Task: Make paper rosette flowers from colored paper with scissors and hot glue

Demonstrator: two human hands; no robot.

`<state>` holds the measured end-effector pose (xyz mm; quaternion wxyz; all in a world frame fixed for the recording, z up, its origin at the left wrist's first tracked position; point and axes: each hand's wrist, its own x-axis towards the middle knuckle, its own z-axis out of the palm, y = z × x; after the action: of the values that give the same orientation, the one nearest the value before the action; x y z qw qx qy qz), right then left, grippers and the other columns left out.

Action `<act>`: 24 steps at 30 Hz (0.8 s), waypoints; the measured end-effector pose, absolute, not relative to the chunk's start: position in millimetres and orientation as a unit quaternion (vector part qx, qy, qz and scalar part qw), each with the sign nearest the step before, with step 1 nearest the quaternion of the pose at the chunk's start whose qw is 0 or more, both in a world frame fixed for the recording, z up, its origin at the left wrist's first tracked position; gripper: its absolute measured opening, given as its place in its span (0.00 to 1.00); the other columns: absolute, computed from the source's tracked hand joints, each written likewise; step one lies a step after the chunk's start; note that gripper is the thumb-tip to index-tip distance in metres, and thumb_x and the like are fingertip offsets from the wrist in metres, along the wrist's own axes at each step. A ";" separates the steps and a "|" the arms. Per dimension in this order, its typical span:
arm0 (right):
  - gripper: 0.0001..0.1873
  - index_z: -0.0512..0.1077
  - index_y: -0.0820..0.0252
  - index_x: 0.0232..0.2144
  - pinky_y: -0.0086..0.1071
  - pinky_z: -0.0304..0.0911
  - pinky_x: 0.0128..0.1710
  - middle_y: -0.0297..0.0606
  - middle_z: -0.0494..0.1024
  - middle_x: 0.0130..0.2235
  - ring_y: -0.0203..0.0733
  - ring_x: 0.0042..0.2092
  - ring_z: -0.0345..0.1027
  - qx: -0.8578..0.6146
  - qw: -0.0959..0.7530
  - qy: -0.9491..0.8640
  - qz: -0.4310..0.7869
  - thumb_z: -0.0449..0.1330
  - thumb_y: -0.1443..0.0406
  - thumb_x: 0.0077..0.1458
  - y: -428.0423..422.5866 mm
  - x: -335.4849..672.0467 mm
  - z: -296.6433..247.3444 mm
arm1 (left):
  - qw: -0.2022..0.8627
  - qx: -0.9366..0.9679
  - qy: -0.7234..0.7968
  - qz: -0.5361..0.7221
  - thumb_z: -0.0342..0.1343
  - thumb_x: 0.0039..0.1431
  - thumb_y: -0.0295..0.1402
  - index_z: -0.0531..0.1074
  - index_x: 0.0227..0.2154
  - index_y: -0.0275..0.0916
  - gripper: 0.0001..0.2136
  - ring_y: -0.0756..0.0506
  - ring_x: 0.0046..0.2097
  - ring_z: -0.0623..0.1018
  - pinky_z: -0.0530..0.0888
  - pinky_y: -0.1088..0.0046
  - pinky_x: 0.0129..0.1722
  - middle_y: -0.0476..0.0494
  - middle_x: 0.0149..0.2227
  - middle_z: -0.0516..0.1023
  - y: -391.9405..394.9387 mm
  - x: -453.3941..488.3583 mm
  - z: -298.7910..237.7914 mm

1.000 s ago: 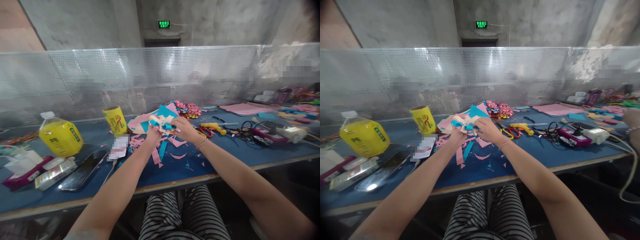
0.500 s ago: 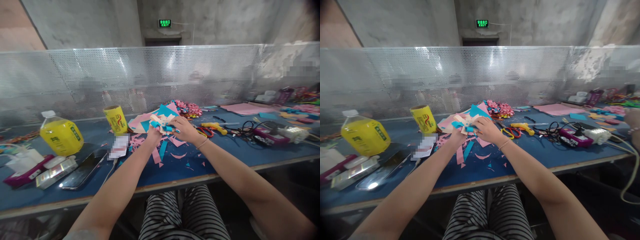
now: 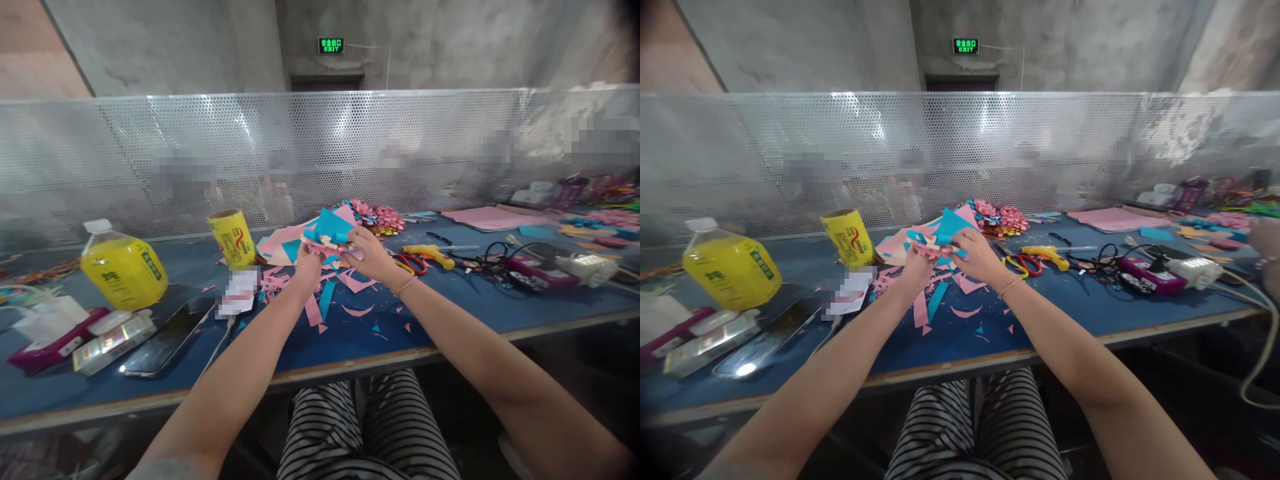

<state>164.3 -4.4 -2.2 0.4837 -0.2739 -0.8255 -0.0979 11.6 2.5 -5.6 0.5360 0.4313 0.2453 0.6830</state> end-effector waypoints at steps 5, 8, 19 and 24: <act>0.12 0.69 0.58 0.37 0.37 0.64 0.40 0.39 0.73 0.35 0.41 0.37 0.67 -0.340 0.552 -0.757 0.076 0.58 0.61 0.49 4.6 165.5 -4.2 | 0.490 0.435 0.291 0.697 0.61 0.34 0.27 0.65 0.24 0.37 0.11 0.54 0.27 0.70 0.67 0.76 0.33 0.53 0.23 0.71 3.3 8.4 -2.6; 0.15 0.69 0.59 0.37 0.35 0.63 0.37 0.37 0.73 0.33 0.38 0.34 0.66 -0.344 0.565 -0.727 0.183 0.59 0.60 0.46 10.6 168.3 -7.2 | 0.486 0.442 0.312 0.687 0.61 0.34 0.30 0.65 0.25 0.37 0.13 0.54 0.25 0.69 0.67 0.75 0.29 0.53 0.23 0.70 3.9 5.9 -1.6; 0.11 0.71 0.59 0.27 0.32 0.59 0.34 0.33 0.73 0.28 0.35 0.30 0.62 -0.336 0.543 -0.659 0.398 0.61 0.59 0.39 18.1 173.7 -6.2 | 0.445 0.497 0.353 0.656 0.62 0.38 0.37 0.64 0.27 0.38 0.15 0.53 0.25 0.69 0.68 0.76 0.26 0.54 0.23 0.67 5.5 3.2 -4.0; 0.14 0.72 0.59 0.33 0.32 0.60 0.37 0.35 0.75 0.34 0.37 0.34 0.65 -0.335 0.509 -0.678 0.410 0.61 0.59 0.41 18.0 177.1 -8.7 | 0.434 0.509 0.359 0.651 0.62 0.39 0.37 0.63 0.27 0.38 0.15 0.53 0.25 0.68 0.68 0.77 0.25 0.54 0.23 0.67 8.4 0.8 -7.0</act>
<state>177.1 18.0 -8.7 0.5093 -0.3355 -0.6783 0.4098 0.8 8.4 -7.0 0.4340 0.5088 0.3588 0.6511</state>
